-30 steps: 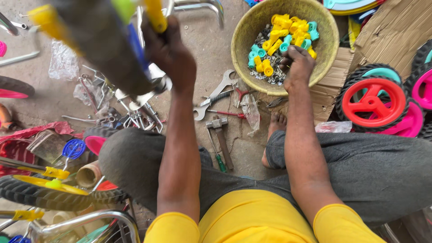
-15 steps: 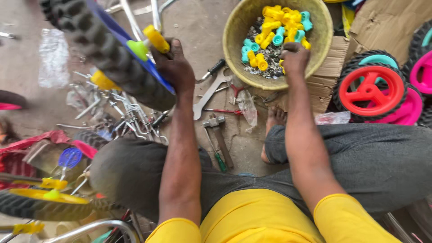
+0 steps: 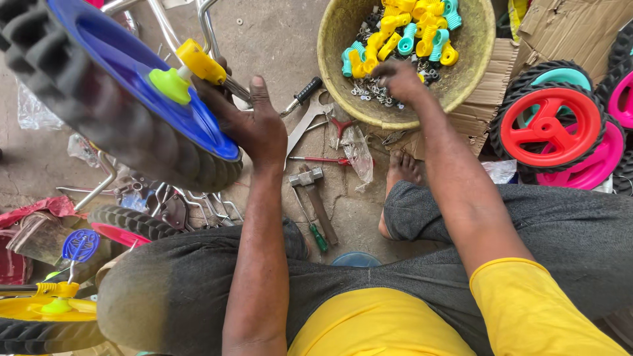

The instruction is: The person assembles a child's tricycle by attaching the handlebar stem to the frame and securing it with a hammer. They then install a rear wheel onto the axle, tightening the plastic nuts by hand and with a wrench.

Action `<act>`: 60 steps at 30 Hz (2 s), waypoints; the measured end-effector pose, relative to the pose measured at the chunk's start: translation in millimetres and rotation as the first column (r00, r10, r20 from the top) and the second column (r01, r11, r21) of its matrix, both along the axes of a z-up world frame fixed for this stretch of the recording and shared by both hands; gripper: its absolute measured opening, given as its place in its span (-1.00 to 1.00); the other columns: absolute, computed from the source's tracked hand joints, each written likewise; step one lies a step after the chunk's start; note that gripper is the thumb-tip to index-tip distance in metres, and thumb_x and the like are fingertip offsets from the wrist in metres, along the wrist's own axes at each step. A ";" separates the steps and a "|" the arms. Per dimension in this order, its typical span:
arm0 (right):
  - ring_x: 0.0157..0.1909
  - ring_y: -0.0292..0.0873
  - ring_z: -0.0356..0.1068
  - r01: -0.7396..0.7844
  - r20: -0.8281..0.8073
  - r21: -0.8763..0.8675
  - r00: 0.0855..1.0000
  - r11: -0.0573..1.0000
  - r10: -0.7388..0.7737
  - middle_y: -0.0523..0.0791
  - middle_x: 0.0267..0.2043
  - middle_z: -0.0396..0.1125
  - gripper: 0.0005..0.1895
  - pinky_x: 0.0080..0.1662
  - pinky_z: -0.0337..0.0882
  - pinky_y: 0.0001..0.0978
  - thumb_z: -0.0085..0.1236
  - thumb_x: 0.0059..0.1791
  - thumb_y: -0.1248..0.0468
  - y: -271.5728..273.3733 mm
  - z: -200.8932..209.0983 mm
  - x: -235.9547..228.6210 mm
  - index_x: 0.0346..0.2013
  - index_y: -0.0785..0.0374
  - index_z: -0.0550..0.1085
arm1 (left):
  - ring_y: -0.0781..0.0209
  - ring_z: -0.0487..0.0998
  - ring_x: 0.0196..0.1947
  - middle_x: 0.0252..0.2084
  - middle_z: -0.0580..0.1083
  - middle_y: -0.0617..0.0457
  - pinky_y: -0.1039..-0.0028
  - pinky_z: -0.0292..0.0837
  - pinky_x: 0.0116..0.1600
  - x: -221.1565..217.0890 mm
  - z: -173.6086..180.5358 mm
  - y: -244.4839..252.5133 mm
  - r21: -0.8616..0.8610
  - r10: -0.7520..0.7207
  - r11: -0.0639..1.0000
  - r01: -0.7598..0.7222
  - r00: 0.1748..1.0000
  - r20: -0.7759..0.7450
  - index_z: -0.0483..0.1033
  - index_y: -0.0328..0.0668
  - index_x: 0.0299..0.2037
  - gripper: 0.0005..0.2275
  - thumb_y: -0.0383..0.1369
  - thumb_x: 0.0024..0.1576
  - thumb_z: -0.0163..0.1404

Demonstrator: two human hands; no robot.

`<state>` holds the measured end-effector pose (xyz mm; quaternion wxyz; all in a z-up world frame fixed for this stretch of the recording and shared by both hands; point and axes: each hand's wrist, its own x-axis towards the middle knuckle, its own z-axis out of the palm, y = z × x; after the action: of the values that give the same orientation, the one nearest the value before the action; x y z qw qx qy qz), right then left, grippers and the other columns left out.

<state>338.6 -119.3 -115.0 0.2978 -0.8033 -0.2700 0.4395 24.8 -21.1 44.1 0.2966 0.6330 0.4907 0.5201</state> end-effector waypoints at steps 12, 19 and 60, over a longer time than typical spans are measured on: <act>-0.33 -0.30 0.48 0.210 -0.039 0.463 0.975 0.861 -0.217 -0.11 -0.24 0.52 -0.81 -0.31 0.49 -0.47 0.22 -0.03 0.41 18.7 42.6 -28.4 -0.12 0.37 0.58 | -0.18 0.12 0.55 0.58 0.06 -0.39 0.12 -0.05 0.66 8.1 6.1 -20.6 -0.046 0.035 0.998 -0.038 0.996 -0.078 -0.22 -0.33 0.58 -0.22 -0.33 0.33 0.13; -0.22 -0.23 0.48 -0.445 0.130 0.556 0.881 0.702 0.456 -0.06 -0.21 0.51 -0.77 -0.12 0.51 -0.37 0.23 0.04 0.30 75.3 176.6 -130.2 -0.06 0.36 0.58 | -0.32 0.51 0.11 0.08 0.48 -0.43 0.02 0.37 0.24 -41.5 51.5 -56.1 -0.487 -0.521 0.830 0.271 0.688 -0.505 0.19 -0.32 0.36 -0.39 -0.14 0.17 0.08; -0.32 -0.12 0.50 -0.370 -0.164 0.023 0.915 0.929 0.368 0.04 -0.24 0.53 -0.74 -0.23 0.51 -0.26 0.16 0.03 0.22 -4.3 51.9 -214.5 -0.01 0.20 0.54 | 0.29 0.47 -0.21 -0.21 0.52 0.03 0.45 0.43 -0.09 -57.8 59.6 44.2 0.035 -0.358 0.928 0.370 0.865 0.351 0.52 -0.34 0.01 -0.55 -0.03 0.45 -0.20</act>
<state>124.1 -123.6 -63.1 0.2277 -0.6999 -0.3891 0.5540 -33.0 23.1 103.7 0.4824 0.6061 0.3102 0.5512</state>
